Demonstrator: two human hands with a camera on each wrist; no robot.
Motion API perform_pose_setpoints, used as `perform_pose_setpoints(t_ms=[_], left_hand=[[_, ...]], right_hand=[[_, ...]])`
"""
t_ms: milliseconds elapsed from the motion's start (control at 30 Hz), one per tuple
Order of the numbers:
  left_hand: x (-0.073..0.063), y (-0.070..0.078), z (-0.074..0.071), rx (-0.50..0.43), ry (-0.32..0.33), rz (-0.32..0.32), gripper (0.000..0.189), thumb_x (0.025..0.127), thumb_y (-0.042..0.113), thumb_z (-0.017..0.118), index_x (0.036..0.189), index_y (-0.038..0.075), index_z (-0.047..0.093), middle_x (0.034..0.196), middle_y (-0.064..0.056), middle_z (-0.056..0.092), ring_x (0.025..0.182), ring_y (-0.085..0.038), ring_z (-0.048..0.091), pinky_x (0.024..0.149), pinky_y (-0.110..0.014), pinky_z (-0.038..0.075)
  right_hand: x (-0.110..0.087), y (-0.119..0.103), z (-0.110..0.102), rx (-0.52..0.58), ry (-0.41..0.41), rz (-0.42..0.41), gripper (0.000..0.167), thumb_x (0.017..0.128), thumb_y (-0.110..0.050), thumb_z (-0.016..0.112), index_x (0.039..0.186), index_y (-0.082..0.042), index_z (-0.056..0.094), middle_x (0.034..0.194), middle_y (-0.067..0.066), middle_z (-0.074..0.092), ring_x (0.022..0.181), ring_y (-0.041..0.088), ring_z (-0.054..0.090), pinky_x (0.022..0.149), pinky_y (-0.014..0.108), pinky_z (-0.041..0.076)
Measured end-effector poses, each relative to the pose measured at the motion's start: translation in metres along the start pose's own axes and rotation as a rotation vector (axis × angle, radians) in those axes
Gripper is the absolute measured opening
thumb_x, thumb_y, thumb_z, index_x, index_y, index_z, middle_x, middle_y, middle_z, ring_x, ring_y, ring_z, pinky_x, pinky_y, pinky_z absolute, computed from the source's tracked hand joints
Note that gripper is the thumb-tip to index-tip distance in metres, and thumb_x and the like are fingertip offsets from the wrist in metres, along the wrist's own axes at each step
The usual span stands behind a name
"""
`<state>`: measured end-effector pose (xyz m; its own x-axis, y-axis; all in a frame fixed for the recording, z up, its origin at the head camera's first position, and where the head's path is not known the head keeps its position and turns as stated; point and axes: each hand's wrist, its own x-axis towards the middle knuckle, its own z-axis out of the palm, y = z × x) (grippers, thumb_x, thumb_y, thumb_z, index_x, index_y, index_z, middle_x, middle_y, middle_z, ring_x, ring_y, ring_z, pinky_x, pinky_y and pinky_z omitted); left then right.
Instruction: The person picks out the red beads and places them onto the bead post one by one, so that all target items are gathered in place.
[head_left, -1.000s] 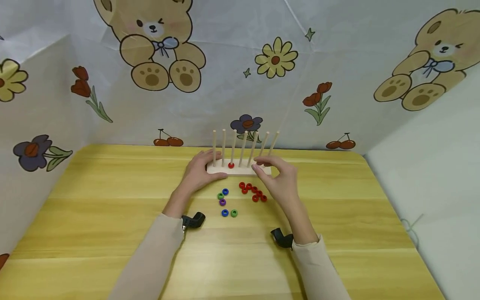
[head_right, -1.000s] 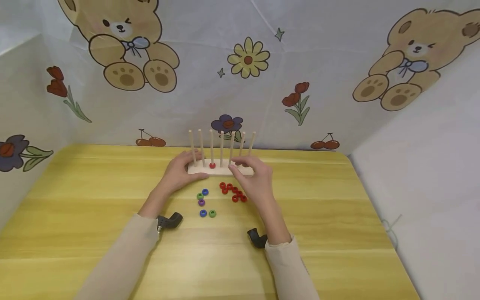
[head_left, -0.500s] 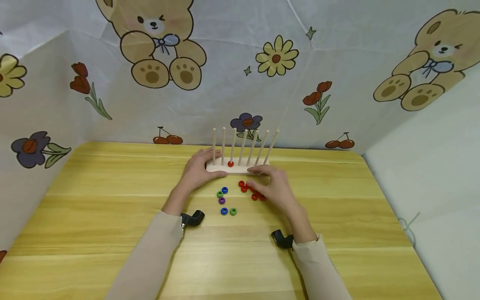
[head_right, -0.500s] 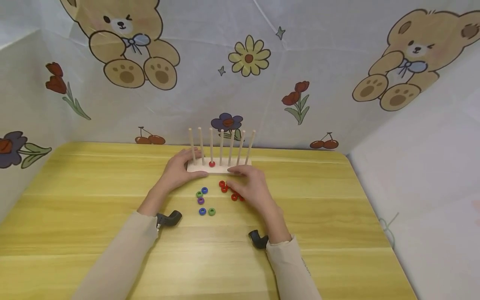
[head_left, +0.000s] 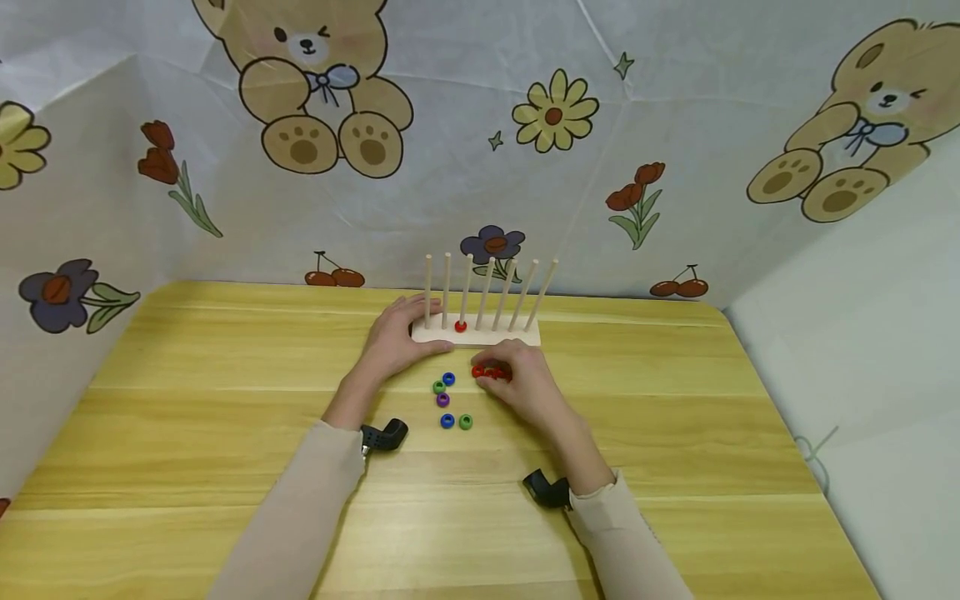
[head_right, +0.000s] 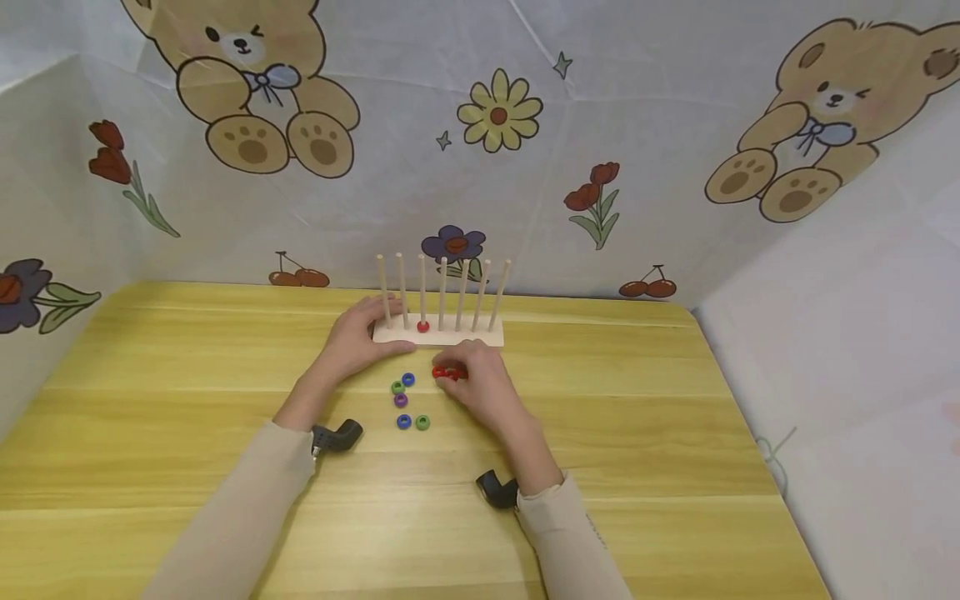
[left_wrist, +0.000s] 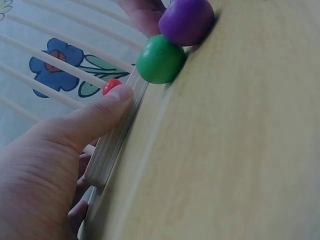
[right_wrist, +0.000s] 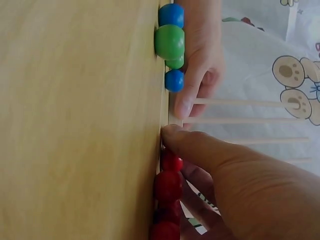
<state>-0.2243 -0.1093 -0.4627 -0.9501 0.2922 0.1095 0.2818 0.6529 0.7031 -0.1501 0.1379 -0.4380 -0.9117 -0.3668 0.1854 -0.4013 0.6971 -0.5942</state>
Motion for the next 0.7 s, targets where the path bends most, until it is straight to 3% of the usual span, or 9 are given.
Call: perform_pose_setpoints(t_ms=[167, 400, 500, 700], left_hand=[[0.000, 0.000, 0.001, 0.004, -0.003, 0.007, 0.075, 0.082, 0.050, 0.089, 0.145, 0.018, 0.065, 0.163, -0.007, 0.049, 0.159, -0.033, 0.031, 0.135, -0.051, 0.017], [-0.001, -0.003, 0.004, 0.003, -0.004, 0.001, 0.074, 0.082, 0.050, 0.089, 0.145, 0.018, 0.066, 0.163, -0.006, 0.050, 0.159, -0.031, 0.031, 0.136, -0.050, 0.016], [0.000, -0.002, 0.004, 0.004, 0.000, 0.004, 0.075, 0.082, 0.051, 0.089, 0.145, 0.018, 0.066, 0.163, -0.007, 0.049, 0.159, -0.034, 0.031, 0.135, -0.052, 0.018], [0.000, -0.003, 0.001, -0.005, 0.019, 0.016, 0.074, 0.081, 0.051, 0.090, 0.144, 0.019, 0.067, 0.163, -0.007, 0.049, 0.159, -0.037, 0.031, 0.134, -0.054, 0.020]], right_hand=[[-0.001, 0.002, 0.003, -0.014, 0.021, -0.028, 0.020, 0.087, -0.013, 0.088, 0.106, -0.013, 0.082, 0.101, 0.000, 0.077, 0.098, 0.019, 0.067, 0.089, 0.038, 0.058], [-0.002, -0.003, 0.002, 0.040, 0.025, -0.006, 0.015, 0.092, -0.017, 0.084, 0.106, -0.013, 0.079, 0.101, -0.001, 0.076, 0.097, 0.015, 0.070, 0.088, 0.033, 0.063], [0.002, -0.010, -0.005, 0.092, 0.094, -0.022, 0.015, 0.094, -0.015, 0.081, 0.108, -0.011, 0.079, 0.101, 0.001, 0.078, 0.094, 0.016, 0.074, 0.085, 0.035, 0.066], [0.018, -0.030, -0.024, 0.133, 0.286, -0.165, 0.019, 0.095, -0.011, 0.079, 0.113, -0.007, 0.078, 0.102, 0.005, 0.080, 0.089, 0.017, 0.076, 0.083, 0.037, 0.067]])
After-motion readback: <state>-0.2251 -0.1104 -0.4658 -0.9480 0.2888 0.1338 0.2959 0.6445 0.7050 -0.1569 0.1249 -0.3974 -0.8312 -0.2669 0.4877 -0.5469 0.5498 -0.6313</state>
